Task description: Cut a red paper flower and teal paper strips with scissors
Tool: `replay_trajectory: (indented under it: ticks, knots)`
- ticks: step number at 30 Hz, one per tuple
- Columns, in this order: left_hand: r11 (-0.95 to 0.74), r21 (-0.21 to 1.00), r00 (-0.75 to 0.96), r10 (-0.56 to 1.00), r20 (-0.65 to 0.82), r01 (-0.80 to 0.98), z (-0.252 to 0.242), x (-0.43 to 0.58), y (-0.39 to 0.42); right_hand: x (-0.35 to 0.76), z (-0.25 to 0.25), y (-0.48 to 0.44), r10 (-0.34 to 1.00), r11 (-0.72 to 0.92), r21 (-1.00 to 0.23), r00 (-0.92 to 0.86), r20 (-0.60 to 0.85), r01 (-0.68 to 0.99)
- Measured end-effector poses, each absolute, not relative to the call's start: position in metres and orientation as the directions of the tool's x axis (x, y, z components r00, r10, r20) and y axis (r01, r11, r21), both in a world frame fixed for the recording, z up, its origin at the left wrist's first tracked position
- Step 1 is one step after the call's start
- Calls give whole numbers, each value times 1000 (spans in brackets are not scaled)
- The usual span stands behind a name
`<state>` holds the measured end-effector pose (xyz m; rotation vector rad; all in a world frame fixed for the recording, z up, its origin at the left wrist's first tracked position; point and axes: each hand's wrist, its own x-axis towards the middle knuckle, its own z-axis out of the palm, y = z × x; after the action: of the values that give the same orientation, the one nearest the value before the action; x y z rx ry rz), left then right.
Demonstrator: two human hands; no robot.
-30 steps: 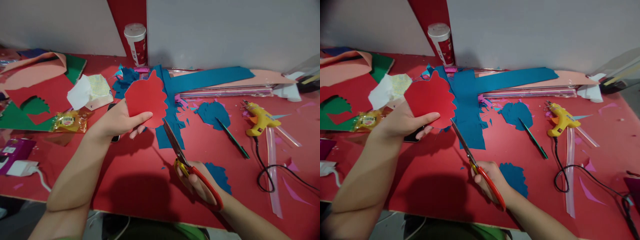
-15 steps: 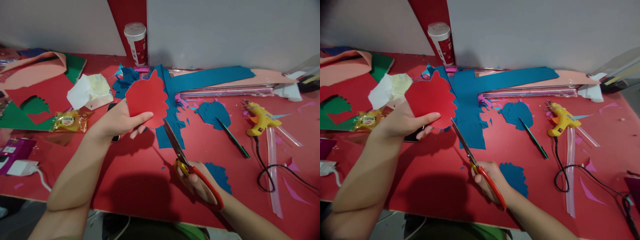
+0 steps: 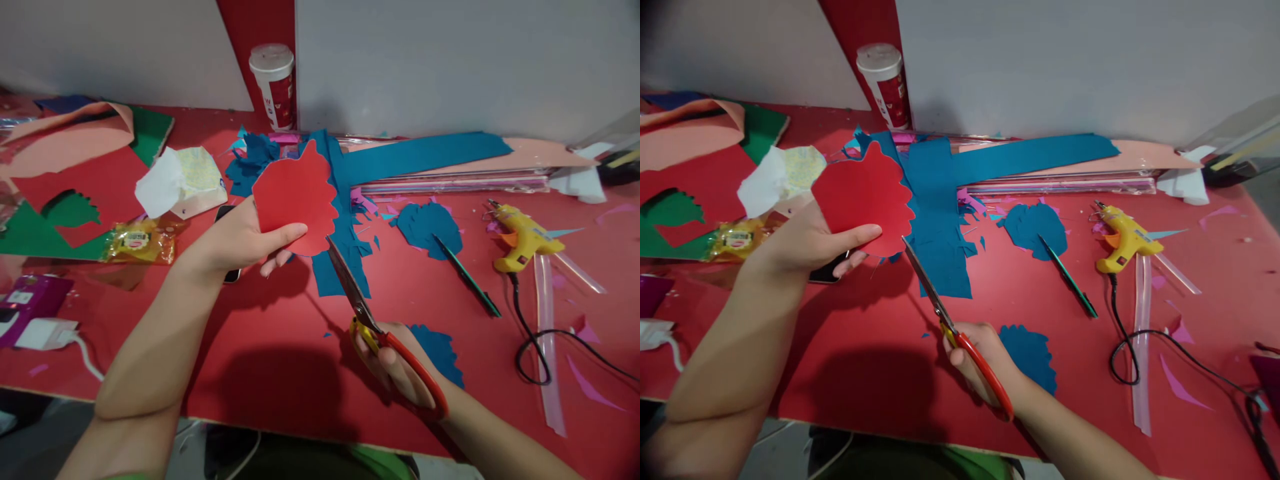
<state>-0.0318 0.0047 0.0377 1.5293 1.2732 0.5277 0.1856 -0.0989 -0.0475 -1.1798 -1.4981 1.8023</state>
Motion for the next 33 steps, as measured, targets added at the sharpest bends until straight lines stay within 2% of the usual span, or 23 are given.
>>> replay_trajectory:
  ticks: [10,33]
  knots:
    - [48,914,378,900,-214,403,33,-36,5,185,-50,-98,827,-260,-954,-477,-298,146]
    - [35,941,460,866,-197,337,30,-43,9,186,-48,-99,819,-204,-959,-503,-277,195]
